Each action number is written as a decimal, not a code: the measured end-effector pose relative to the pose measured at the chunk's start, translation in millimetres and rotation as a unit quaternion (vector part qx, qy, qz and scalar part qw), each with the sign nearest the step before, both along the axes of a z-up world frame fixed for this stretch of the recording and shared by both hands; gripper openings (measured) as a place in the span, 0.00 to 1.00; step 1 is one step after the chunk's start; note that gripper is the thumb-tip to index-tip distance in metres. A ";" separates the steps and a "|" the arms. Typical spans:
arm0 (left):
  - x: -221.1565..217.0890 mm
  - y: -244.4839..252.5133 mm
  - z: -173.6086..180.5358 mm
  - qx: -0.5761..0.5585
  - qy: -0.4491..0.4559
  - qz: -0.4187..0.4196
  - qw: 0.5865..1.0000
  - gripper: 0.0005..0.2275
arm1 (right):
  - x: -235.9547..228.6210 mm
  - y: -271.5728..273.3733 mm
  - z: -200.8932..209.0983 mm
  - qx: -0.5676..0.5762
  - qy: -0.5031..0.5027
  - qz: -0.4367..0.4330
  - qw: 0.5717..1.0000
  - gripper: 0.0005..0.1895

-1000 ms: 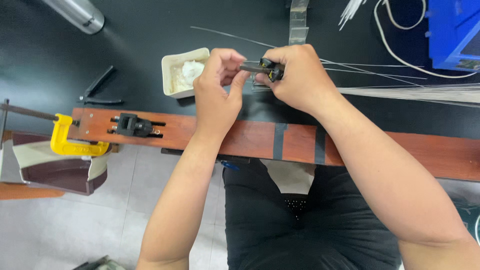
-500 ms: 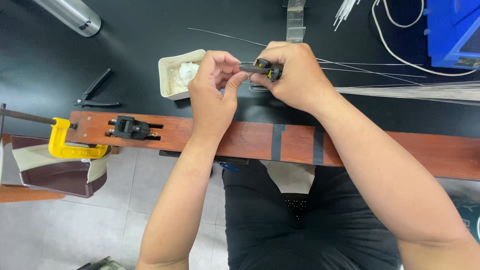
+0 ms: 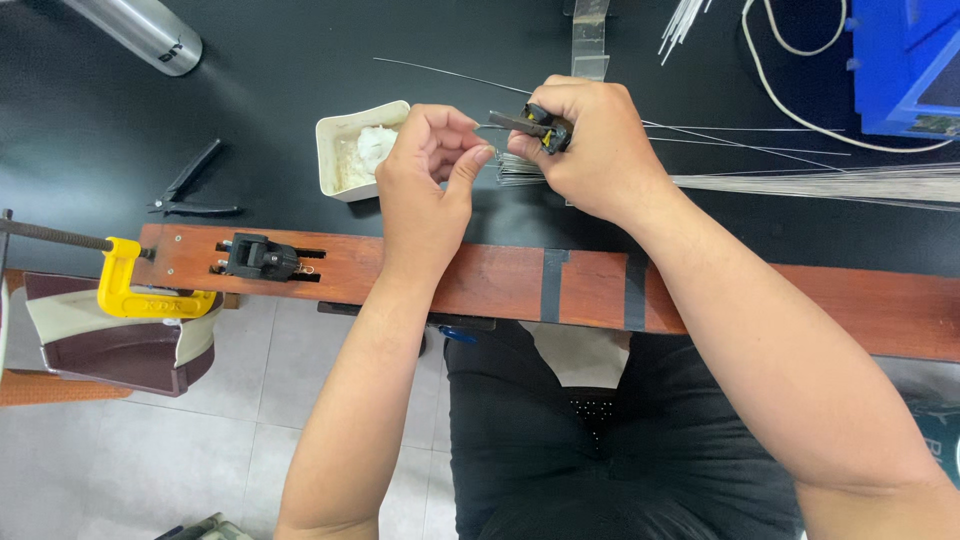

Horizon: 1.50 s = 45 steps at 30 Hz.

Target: The person threads thin wires through a jig, secures them into a motorized chuck, and then cuts a wire with pliers.

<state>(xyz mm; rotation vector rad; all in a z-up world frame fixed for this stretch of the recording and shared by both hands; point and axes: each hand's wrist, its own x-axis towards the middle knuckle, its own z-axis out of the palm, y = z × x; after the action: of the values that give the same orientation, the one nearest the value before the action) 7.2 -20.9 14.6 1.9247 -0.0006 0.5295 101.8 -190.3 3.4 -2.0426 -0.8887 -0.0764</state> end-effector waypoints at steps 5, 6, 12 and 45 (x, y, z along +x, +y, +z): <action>0.1 0.6 1.3 0.036 0.010 0.017 0.999 0.09 | -2.9 1.6 3.6 0.005 0.010 -0.010 1.000 0.15; 1.4 1.9 -1.4 0.036 0.010 0.017 0.999 0.09 | -1.5 1.6 1.8 0.005 0.010 -0.010 1.000 0.15; 4.3 -1.4 -3.2 0.028 -0.015 0.009 0.999 0.07 | -3.9 2.7 0.9 0.002 0.000 -0.006 1.000 0.17; -105.9 83.4 95.7 0.199 -0.182 0.368 0.890 0.09 | -12.5 2.7 -8.6 -0.027 0.046 0.004 0.999 0.06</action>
<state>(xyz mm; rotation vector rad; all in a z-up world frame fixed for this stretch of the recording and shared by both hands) -98.6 62.5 110.3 2.1589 0.4248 1.4925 89.3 -187.6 -5.2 -2.0740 -0.8497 0.0465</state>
